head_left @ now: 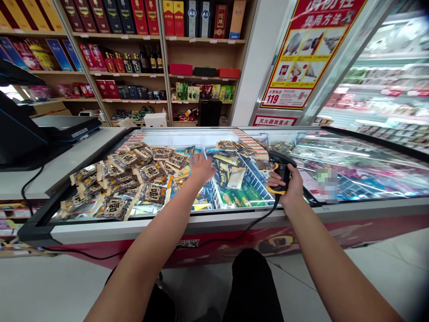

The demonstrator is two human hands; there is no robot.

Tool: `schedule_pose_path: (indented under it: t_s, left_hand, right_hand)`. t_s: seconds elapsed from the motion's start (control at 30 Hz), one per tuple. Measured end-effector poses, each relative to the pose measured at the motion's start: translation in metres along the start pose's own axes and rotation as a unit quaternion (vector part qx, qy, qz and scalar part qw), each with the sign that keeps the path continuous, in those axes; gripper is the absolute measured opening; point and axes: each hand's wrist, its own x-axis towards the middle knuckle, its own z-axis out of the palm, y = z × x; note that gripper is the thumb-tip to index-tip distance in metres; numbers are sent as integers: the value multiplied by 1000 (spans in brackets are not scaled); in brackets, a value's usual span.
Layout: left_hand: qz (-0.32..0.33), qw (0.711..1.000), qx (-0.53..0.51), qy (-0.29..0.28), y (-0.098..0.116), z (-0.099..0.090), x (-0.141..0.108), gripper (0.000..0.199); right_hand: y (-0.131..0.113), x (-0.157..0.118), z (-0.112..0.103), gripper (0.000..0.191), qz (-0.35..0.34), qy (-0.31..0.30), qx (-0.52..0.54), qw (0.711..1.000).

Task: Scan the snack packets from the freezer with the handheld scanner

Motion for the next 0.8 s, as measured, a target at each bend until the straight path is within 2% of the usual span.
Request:
schedule_pose_path:
  t_s: [0.1,0.2,0.27,0.37,0.47,0.57,0.67,0.73,0.8]
  left_hand:
    - [92,992,-17,-81,38,17,-2,56]
    - [206,969,-12,-138,82,32,5,67]
    - [256,958,-10,-132,113,42,14,68]
    - [278,957,-17,-78,155,59,29,66]
    - [281,956,-21,-79,179,72,38,63]
    - [276,958,-26,-69,179,78,39,56]
    - [257,965,-43,-22,160,73,37,44]
    - [214,975,-51,-17,142,66,37,36]
    - [140,988,-64,-25,119,56,40,29]
  right_hand:
    - [0,-10,-8,27,-4,16,50,999]
    - [4,-21,-10,27,-30,-17,126,991]
    - [5,-27,-10,27,-41,-52,183,981]
    - [4,-31,-10,28,-43,-91,240,966]
    - [3,-30,-12,30,-37,-105,247,963]
    - [3,-27,-14,30,-27,-109,239,965]
    - [4,-26,-13,28,-16,-107,226,968]
    - [5,-26,-11,28,-8,-105,220,970]
    - [5,-27,-9,28,-5,-103,214,971]
